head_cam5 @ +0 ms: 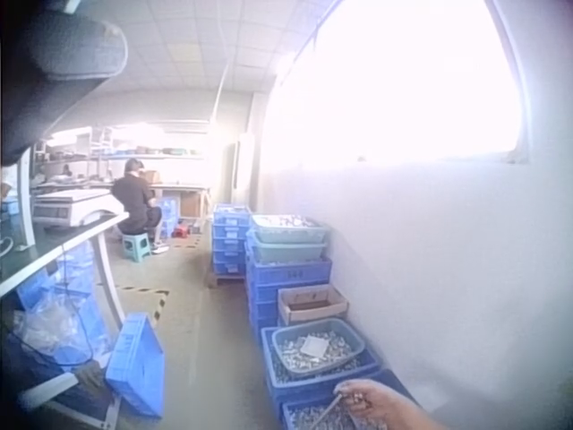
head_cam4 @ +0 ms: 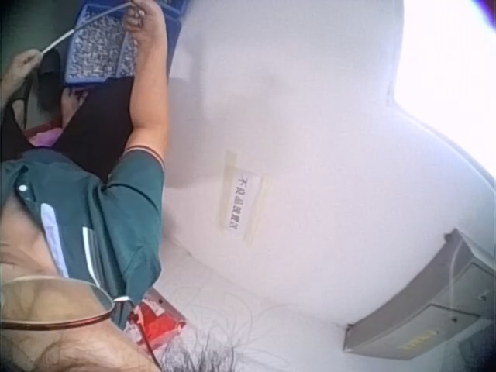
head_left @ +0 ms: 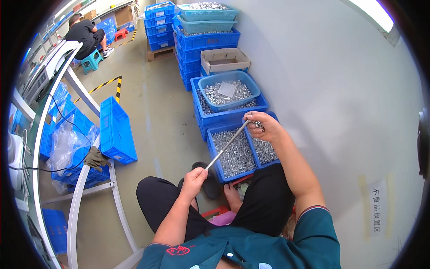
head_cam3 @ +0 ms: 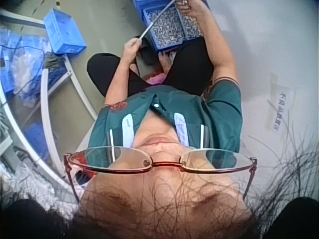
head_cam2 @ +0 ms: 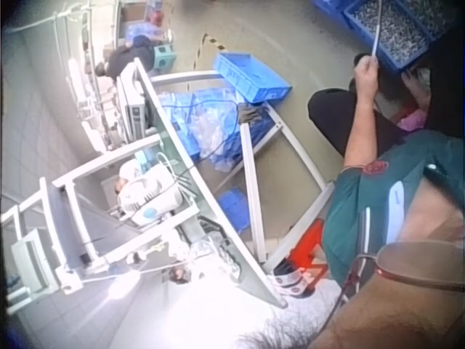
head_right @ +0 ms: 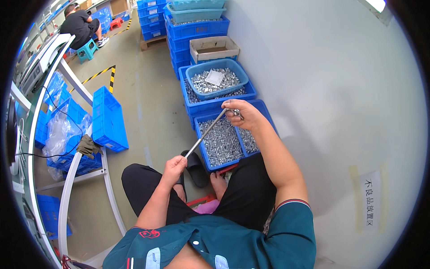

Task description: Thread small metal components onto a long metal rod while sorting through storage bins.

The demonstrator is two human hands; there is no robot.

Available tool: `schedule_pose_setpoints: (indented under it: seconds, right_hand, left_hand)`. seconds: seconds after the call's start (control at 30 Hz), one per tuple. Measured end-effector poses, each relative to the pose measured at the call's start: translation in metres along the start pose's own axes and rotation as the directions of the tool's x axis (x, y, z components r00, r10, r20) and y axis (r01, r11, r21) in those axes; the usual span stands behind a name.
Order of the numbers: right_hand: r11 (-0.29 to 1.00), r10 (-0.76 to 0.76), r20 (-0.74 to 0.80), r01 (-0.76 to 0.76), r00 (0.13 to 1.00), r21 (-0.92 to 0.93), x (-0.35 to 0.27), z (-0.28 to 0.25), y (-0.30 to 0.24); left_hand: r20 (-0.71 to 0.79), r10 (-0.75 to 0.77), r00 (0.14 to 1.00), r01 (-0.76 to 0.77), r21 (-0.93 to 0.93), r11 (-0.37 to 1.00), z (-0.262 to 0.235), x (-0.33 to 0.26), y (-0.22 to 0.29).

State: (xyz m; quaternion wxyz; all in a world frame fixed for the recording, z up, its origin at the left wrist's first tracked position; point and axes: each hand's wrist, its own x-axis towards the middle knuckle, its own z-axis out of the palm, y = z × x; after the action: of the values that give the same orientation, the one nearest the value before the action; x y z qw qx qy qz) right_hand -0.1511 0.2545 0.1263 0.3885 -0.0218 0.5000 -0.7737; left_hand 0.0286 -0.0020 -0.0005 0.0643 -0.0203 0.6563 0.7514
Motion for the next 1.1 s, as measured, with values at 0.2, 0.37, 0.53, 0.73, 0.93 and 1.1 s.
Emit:
schedule_pose_setpoints:
  seconds: [0.2,0.37,0.53,0.73,0.93,1.1]
  right_hand:
    - [0.975,-0.074,-0.198,0.029,0.977,-0.22,-0.002,0.015,-0.004]
    - [0.902,-0.156,-0.205,0.055,0.966,-0.429,-0.004,0.014,-0.006]
    - [0.911,-0.194,-0.196,0.102,0.961,-0.4,0.0,0.022,0.003]
    - [0.954,-0.095,-0.165,0.042,0.982,-0.298,-0.002,0.025,0.002]
    - [0.999,-0.042,-0.212,0.042,0.976,-0.005,0.001,0.009,0.001]
    - [0.993,-0.08,-0.211,0.095,0.974,0.064,0.005,0.007,0.005]
  left_hand:
    - [-0.023,0.025,0.999,-0.024,0.04,0.999,-0.003,0.0,-0.003]
    - [-0.049,0.059,0.997,-0.053,0.108,0.993,-0.002,0.0,-0.002]
    - [-0.061,0.078,0.995,-0.072,0.098,0.993,0.002,0.002,-0.001]
    - [-0.058,0.021,0.998,-0.019,0.037,0.999,0.0,0.002,0.001]
    - [-0.038,0.015,0.999,-0.014,0.033,0.999,0.0,0.0,0.003]
    - [-0.024,0.019,1.0,-0.019,0.021,1.0,0.003,0.001,0.003]
